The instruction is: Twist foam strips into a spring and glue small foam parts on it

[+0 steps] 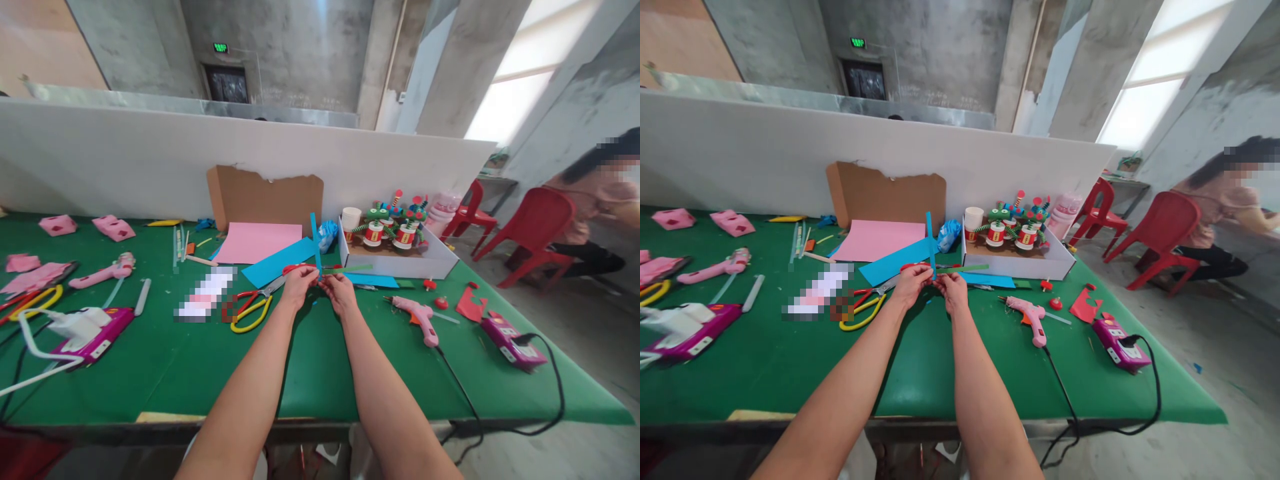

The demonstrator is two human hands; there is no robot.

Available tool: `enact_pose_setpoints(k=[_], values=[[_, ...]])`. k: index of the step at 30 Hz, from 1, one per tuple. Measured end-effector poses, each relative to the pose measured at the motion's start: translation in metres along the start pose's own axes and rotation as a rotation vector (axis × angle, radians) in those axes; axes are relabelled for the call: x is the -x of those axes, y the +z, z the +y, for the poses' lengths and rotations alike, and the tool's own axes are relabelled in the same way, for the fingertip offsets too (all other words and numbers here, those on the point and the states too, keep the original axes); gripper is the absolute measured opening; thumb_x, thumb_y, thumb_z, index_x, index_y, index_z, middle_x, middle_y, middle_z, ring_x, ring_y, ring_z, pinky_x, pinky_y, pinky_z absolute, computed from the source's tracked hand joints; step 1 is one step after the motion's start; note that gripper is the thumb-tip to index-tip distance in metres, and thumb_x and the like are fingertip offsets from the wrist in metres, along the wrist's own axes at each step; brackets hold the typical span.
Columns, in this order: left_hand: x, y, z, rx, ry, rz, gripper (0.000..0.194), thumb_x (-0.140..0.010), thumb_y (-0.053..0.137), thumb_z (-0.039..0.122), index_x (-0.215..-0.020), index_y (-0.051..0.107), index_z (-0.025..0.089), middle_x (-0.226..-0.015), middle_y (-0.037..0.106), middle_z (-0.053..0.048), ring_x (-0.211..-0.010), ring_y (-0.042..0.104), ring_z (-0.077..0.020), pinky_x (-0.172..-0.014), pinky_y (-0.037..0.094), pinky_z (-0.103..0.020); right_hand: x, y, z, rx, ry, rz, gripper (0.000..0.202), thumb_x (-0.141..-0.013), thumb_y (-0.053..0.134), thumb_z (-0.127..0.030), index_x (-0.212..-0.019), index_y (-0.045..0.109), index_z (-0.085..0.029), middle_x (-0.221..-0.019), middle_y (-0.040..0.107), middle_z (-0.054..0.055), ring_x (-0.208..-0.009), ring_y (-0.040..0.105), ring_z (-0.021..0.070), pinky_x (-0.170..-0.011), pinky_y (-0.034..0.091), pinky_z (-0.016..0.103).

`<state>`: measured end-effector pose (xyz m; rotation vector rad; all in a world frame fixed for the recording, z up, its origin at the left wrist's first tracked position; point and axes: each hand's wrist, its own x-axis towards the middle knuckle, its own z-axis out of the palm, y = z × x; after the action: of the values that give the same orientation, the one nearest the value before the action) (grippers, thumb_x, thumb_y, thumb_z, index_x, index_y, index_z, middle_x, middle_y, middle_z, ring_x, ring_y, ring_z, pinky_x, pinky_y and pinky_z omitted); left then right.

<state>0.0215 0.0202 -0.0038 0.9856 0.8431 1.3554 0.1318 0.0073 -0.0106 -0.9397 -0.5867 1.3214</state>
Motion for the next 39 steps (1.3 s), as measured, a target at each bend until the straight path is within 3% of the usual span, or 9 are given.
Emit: enact_pose_setpoints(k=[8,12,20,31,39], values=[[-0.0011,-0.0009,-0.0024,-0.057,0.010,0.009,0.032,-0.051,0.081,0.038,-0.065,0.066,0.013,-0.063,0.063,-0.001,-0.056,0.055,-0.0114,-0.059,0.045,-0.026,0.0048,0.0038,-0.0008,-0.029,-0.002,-0.063,0.025,-0.053,0.083,-0.020,-0.068,0.063,-0.017,-0.057,0.064,-0.003,-0.051,0.060,0.0085,-0.060,0.057,0.022],[-0.0013,-0.0010,-0.0018,-0.071,0.015,0.008,0.033,-0.050,0.081,0.040,-0.065,0.067,0.014,-0.064,0.064,-0.002,-0.058,0.055,-0.0124,-0.059,0.045,-0.026,0.0056,0.0033,-0.0017,-0.022,-0.010,-0.109,0.031,-0.051,0.085,-0.028,-0.072,0.066,-0.016,-0.059,0.065,-0.003,-0.053,0.060,0.0079,-0.061,0.056,0.020],[-0.0023,-0.0032,-0.0022,-0.109,0.051,-0.017,0.030,-0.053,0.080,0.039,-0.063,0.068,0.012,-0.064,0.064,-0.003,-0.059,0.054,-0.0125,-0.057,0.043,-0.025,0.0042,0.0027,-0.0014,0.018,-0.041,-0.106,0.033,-0.049,0.086,-0.035,-0.067,0.066,-0.017,-0.055,0.063,-0.004,-0.051,0.059,0.0079,-0.058,0.055,0.021],[0.0011,0.0009,0.0006,-0.061,0.026,-0.034,0.034,-0.052,0.081,0.041,-0.062,0.066,0.012,-0.060,0.062,-0.003,-0.056,0.054,-0.0126,-0.059,0.044,-0.027,0.0051,0.0058,-0.0011,0.131,-0.170,-0.057,0.029,-0.055,0.080,-0.036,-0.074,0.071,-0.016,-0.056,0.064,-0.003,-0.053,0.058,0.0105,-0.062,0.054,0.027],[0.0056,0.0017,0.0036,-0.046,-0.027,-0.040,0.028,-0.054,0.078,0.031,-0.073,0.063,0.015,-0.070,0.063,-0.001,-0.059,0.055,-0.0109,-0.056,0.043,-0.023,-0.0006,0.0035,0.0003,0.012,-0.144,0.024,0.026,-0.055,0.080,-0.033,-0.068,0.062,-0.019,-0.053,0.057,-0.007,-0.050,0.054,0.0078,-0.055,0.051,0.022]])
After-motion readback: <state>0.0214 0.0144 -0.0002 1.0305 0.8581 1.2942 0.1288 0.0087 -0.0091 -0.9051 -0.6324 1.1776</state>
